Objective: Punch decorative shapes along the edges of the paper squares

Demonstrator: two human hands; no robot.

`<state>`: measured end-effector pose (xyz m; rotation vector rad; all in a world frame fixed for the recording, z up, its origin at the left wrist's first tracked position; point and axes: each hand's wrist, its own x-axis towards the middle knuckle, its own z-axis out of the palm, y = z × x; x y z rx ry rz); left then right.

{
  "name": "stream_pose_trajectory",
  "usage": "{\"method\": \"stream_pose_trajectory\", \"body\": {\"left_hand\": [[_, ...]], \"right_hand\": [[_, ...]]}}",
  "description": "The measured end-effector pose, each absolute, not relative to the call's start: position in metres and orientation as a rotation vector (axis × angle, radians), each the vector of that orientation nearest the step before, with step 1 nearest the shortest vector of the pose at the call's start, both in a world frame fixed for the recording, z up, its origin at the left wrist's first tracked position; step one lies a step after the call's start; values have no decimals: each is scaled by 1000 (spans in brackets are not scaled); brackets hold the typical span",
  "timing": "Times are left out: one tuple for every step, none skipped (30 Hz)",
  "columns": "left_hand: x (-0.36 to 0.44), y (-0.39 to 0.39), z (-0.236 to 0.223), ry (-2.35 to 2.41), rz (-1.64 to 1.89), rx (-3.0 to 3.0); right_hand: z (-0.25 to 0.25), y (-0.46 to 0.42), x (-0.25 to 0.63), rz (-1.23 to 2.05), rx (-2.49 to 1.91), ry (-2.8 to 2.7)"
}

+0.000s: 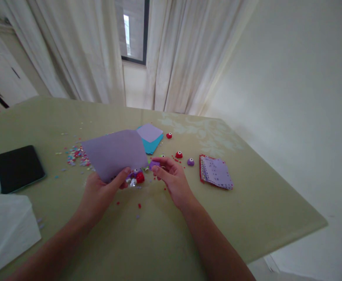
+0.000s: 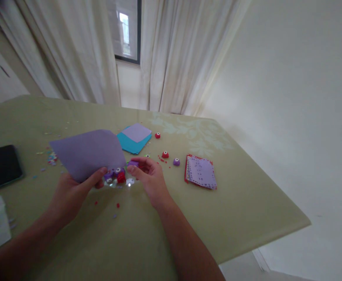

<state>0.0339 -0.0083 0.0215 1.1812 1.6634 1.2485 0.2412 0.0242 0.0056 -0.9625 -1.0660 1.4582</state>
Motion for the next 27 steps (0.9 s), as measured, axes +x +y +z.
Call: {"method": "stream_pose_trajectory", "body": {"left_hand": [[34, -8, 21, 1665, 1242, 1177], [34, -9, 21, 1668, 1234, 1175], [34, -9, 20, 1671, 1228, 1173], [34, -9, 20, 1675, 1225, 1171], [34, -8, 21, 1677, 1224, 1168], [35, -8, 21, 1675, 1228, 1162], [35, -8, 22, 1670, 1234, 1155], [36, -8, 23, 1664, 1239, 1147], [36, -8, 23, 1657, 1244, 1141], [37, -8, 24, 1651, 1248, 1139], [37, -8, 24, 1646, 1249, 1139], [37, -8, 25, 1648, 1244, 1142], [37, -9, 24, 1656, 1239, 1146], [37, -9, 24, 1666, 1236, 1149], [37, -9, 24, 1676, 1235, 1151], [36, -9, 23, 1678, 1235, 1152], [36, -9, 22, 1673, 1240, 1153], [36, -9, 22, 1662, 1244, 1155], [36, -9, 21, 1651, 1245, 1157], [36, -9, 21, 1643, 1239, 1162], [36, -9, 20, 1640, 1235, 1168], [36, -8, 20, 1639, 1230, 1177], [36, -8, 19, 1637, 1226, 1186], [36, -8, 19, 1633, 1222, 1198], [36, -8, 19, 1631, 1222, 1206], [36, -7, 19, 1631, 1218, 1210], [36, -7, 19, 1635, 1212, 1210]], "right_hand": [[6, 24, 241, 1454, -967, -1060], [6, 24, 241, 1452, -970, -1054], [6, 24, 241, 1452, -970, -1048], [7, 24, 241, 1453, -968, -1043], [7, 24, 240, 1455, -967, -1039], [7, 23, 240, 1455, -967, -1036], [7, 23, 240, 1456, -966, -1035], [7, 23, 240, 1456, -965, -1036], [6, 23, 240, 1457, -960, -1038], [6, 23, 240, 1461, -954, -1041], [6, 23, 240, 1467, -948, -1044], [6, 23, 240, 1472, -944, -1047], [6, 23, 240, 1473, -943, -1049], [7, 23, 241, 1469, -945, -1047], [7, 23, 241, 1462, -948, -1042], [8, 23, 242, 1452, -950, -1033], [9, 23, 242, 1444, -949, -1024], [9, 24, 243, 1438, -945, -1015], [9, 24, 243, 1434, -940, -1007], [9, 24, 243, 1432, -936, -1001], [9, 24, 242, 1429, -936, -997], [9, 24, 242, 1426, -939, -994], [9, 24, 241, 1423, -940, -992], [8, 23, 240, 1421, -940, -989], [8, 23, 240, 1420, -937, -986], [8, 23, 240, 1420, -933, -983], [8, 23, 240, 1420, -928, -979]]}}
